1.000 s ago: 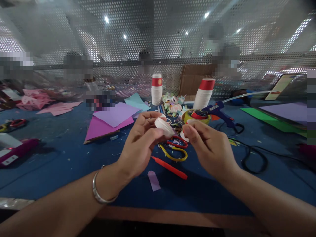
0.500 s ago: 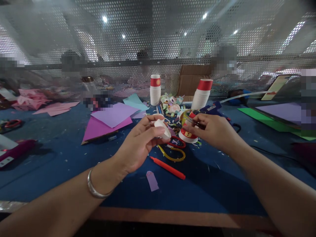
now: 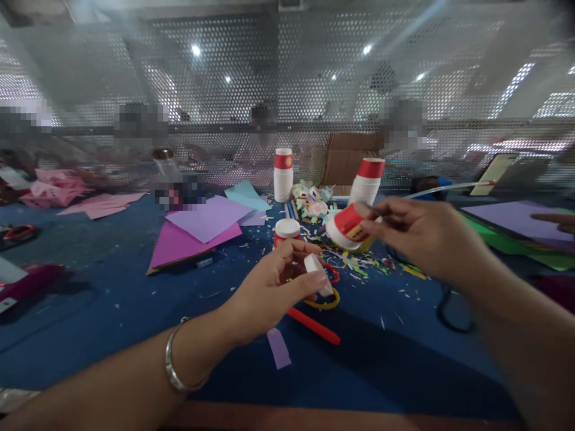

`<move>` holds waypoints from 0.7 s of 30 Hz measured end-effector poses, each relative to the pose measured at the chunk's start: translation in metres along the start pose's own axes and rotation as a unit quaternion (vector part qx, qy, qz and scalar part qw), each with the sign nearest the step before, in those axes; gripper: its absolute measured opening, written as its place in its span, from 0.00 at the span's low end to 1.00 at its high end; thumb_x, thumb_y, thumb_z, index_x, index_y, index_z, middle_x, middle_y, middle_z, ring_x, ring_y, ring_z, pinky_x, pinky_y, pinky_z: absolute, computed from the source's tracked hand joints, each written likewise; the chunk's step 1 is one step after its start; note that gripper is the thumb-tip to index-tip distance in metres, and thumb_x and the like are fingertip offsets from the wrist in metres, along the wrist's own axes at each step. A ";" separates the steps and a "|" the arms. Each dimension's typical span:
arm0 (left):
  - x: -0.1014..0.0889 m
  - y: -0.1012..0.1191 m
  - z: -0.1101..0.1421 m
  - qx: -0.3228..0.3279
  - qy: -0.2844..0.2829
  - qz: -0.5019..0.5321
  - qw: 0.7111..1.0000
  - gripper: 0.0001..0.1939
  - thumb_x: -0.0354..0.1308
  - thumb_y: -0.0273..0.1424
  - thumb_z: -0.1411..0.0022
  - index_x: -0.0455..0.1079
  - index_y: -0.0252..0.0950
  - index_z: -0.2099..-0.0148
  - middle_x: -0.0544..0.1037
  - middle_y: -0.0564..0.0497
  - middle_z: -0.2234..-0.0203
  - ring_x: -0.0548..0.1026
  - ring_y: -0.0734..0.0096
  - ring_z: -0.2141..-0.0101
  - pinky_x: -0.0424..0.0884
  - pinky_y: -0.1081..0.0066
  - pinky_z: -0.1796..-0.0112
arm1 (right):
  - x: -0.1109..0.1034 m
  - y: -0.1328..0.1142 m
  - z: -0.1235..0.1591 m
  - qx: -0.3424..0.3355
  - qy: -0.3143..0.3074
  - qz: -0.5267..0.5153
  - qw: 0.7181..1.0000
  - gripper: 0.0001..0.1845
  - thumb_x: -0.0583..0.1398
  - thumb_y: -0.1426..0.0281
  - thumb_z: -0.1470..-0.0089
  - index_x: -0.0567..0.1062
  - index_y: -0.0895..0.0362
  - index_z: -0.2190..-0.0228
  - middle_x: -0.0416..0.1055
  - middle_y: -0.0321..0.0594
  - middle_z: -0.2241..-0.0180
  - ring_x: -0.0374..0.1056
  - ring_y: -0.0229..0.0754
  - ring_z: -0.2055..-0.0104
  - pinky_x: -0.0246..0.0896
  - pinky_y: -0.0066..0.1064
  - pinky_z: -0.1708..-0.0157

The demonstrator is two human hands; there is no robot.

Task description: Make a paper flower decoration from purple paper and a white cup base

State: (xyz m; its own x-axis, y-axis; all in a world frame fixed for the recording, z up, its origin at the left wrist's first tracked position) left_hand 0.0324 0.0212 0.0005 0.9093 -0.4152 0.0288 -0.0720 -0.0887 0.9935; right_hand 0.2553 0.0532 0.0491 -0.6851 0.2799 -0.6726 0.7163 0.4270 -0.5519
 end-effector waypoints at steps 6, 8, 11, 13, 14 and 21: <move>0.002 -0.003 0.002 -0.010 -0.027 -0.020 0.999 0.21 0.66 0.40 0.41 0.68 0.38 0.50 0.74 0.46 0.62 0.76 0.64 0.64 0.74 0.59 0.61 | -0.059 0.000 -0.059 0.037 0.208 0.159 0.964 0.22 0.65 0.58 0.46 0.82 0.66 0.60 0.76 0.39 0.75 0.62 0.29 0.74 0.51 0.33 0.73; 0.003 -0.003 0.004 -0.015 -0.035 -0.018 0.999 0.21 0.66 0.41 0.41 0.67 0.39 0.49 0.75 0.46 0.62 0.76 0.63 0.63 0.74 0.58 0.59 | -0.065 0.010 -0.087 0.068 0.197 0.156 0.965 0.30 0.60 0.55 0.47 0.80 0.71 0.57 0.78 0.43 0.71 0.67 0.30 0.69 0.52 0.36 0.71; 0.007 -0.006 0.007 -0.032 -0.051 0.005 0.998 0.23 0.68 0.39 0.43 0.67 0.39 0.49 0.75 0.46 0.61 0.77 0.63 0.61 0.74 0.59 0.58 | -0.066 0.026 -0.122 0.102 0.186 0.189 0.959 0.33 0.59 0.56 0.47 0.79 0.74 0.55 0.79 0.54 0.64 0.72 0.38 0.59 0.55 0.38 0.68; 0.009 -0.009 0.010 -0.037 -0.063 0.003 0.997 0.24 0.70 0.38 0.45 0.66 0.39 0.49 0.75 0.46 0.60 0.77 0.62 0.60 0.74 0.60 0.58 | -0.063 0.033 -0.138 0.087 0.185 0.218 0.954 0.28 0.60 0.60 0.45 0.79 0.73 0.54 0.79 0.58 0.60 0.73 0.42 0.55 0.56 0.38 0.66; 0.009 -0.010 0.011 -0.037 -0.068 -0.003 0.997 0.25 0.70 0.37 0.45 0.66 0.39 0.48 0.75 0.46 0.60 0.77 0.62 0.61 0.74 0.60 0.59 | -0.059 0.039 -0.144 0.098 0.163 0.239 0.952 0.28 0.60 0.60 0.45 0.79 0.73 0.53 0.79 0.59 0.59 0.73 0.43 0.54 0.56 0.38 0.65; 0.008 -0.010 0.011 -0.042 -0.063 -0.032 0.997 0.25 0.69 0.38 0.46 0.66 0.39 0.48 0.76 0.44 0.58 0.76 0.59 0.61 0.72 0.57 0.59 | -0.043 0.060 -0.165 0.077 0.145 0.269 0.949 0.32 0.60 0.57 0.49 0.81 0.76 0.57 0.78 0.62 0.58 0.72 0.49 0.50 0.53 0.43 0.65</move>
State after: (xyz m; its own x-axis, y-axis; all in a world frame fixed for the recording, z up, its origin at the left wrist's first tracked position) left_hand 0.0359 0.0086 -0.0109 0.8519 -0.5220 -0.0430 0.0231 -0.0445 0.9987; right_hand 0.3057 0.2093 0.1260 -0.2063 0.6564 -0.7257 0.9684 0.0308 -0.2475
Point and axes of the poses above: each hand's wrist, its own z-axis away from the middle knuckle, its own x-axis out of the palm, y = z × x, the point moved 4 cm from there along -z, towards the middle knuckle
